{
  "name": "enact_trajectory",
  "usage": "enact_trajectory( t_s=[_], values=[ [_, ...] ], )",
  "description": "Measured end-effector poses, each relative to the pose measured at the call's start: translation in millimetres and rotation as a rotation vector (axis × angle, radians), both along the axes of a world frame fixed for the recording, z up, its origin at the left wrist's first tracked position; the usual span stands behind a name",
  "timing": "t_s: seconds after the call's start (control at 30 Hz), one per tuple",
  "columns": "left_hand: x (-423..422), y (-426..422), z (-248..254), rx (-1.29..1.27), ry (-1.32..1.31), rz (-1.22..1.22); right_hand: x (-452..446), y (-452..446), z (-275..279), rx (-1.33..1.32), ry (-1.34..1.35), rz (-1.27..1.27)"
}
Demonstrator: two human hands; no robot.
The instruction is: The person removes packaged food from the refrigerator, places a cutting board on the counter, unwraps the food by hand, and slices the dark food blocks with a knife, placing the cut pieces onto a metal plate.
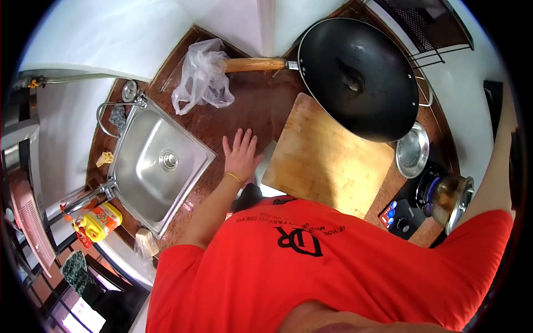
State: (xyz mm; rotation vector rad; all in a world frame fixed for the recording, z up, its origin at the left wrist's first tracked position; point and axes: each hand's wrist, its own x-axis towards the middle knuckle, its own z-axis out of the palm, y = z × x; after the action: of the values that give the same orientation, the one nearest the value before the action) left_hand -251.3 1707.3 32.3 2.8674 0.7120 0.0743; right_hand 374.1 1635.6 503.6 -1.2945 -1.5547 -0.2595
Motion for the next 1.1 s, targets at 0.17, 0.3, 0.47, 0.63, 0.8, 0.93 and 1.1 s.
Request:
enact_trajectory(
  t_s=[0.17, 0.3, 0.47, 0.63, 0.8, 0.93, 1.1],
  values=[
    [0, 0, -2, 0.018, -0.017, -0.022, -55, -23, 89, 0.237, -0.226, -0.587],
    [-2, 3, -4, 0.044, -0.064, -0.054, -181, -92, 75, 0.134, -0.348, -0.759],
    [-6, 3, -6, -0.001, -0.174, -0.119, -343, -168, -73, -0.161, -0.226, -1.051],
    [-21, 22, 42, -0.024, -0.612, -0.129, -408, -233, -253, -0.198, 1.038, -1.025],
    [-7, 89, 128, 0.318, -0.703, 0.020, -414, -351, -462, 0.247, 1.529, -0.504],
    [20, 138, 150, 0.290, -0.640, 0.000, -415, -373, -498, -0.296, 1.326, -0.970],
    [38, 193, 150, 0.000, -0.677, -0.061, -426, -329, -437, -0.738, 0.355, -1.282]
  ],
)
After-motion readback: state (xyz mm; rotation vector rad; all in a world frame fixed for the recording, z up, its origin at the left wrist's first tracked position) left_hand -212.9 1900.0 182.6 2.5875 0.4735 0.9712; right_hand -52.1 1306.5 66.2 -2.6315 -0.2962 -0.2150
